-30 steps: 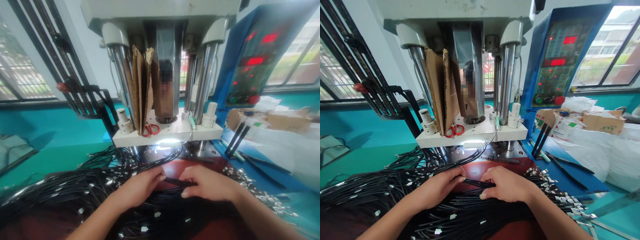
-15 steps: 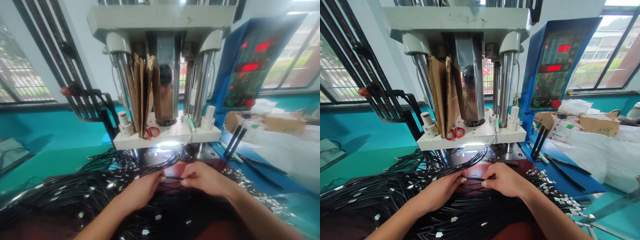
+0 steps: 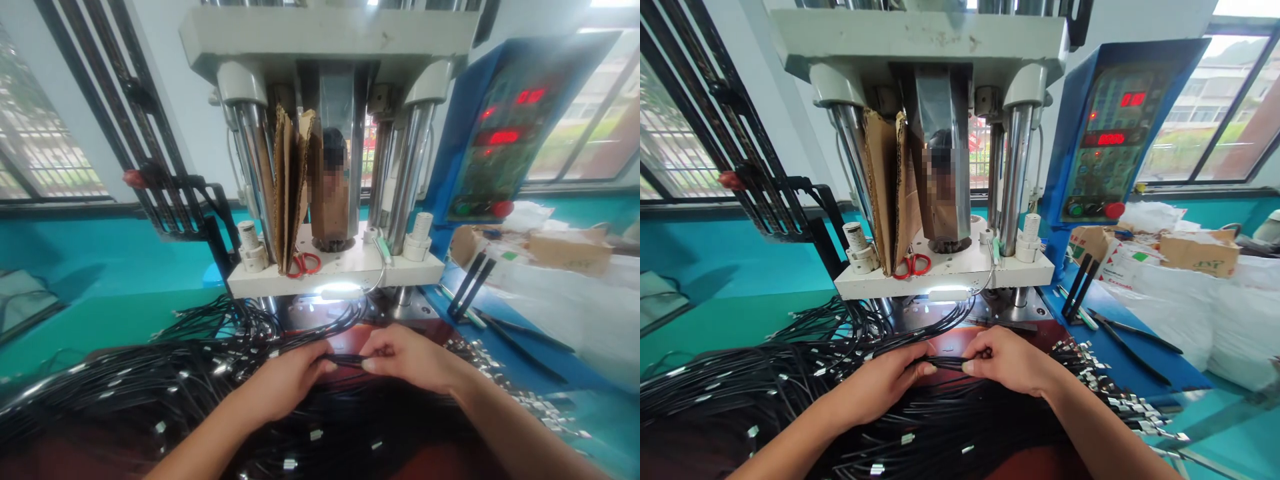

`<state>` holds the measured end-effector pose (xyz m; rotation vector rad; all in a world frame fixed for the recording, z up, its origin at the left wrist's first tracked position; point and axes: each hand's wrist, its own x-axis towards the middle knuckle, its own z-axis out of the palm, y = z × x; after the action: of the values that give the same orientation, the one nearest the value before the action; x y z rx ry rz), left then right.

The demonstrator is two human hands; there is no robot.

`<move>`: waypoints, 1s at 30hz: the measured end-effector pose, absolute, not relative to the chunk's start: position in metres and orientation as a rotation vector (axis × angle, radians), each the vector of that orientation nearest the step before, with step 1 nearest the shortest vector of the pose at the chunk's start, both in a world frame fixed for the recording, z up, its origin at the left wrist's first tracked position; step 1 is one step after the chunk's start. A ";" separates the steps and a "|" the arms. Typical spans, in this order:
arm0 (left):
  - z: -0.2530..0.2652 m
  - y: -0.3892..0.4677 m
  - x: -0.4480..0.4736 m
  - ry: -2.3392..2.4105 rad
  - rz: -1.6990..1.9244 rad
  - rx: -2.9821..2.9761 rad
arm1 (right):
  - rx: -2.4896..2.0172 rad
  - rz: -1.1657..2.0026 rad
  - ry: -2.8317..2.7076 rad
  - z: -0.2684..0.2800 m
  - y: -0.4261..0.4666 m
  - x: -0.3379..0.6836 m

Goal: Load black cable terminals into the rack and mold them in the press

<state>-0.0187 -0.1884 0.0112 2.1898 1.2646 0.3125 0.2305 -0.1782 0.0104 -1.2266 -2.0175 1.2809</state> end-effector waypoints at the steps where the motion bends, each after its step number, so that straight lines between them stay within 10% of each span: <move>1: 0.009 -0.188 -0.018 1.283 0.315 2.191 | -1.235 1.262 -2.066 0.011 -0.179 0.230; 30: 0.007 -0.193 -0.023 1.267 0.174 2.283 | -1.164 0.993 -2.267 0.014 -0.187 0.225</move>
<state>-0.0228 -0.1930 0.0074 2.2832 1.2674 0.1738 0.2252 -0.1866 0.0143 -1.1637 -2.2672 0.9931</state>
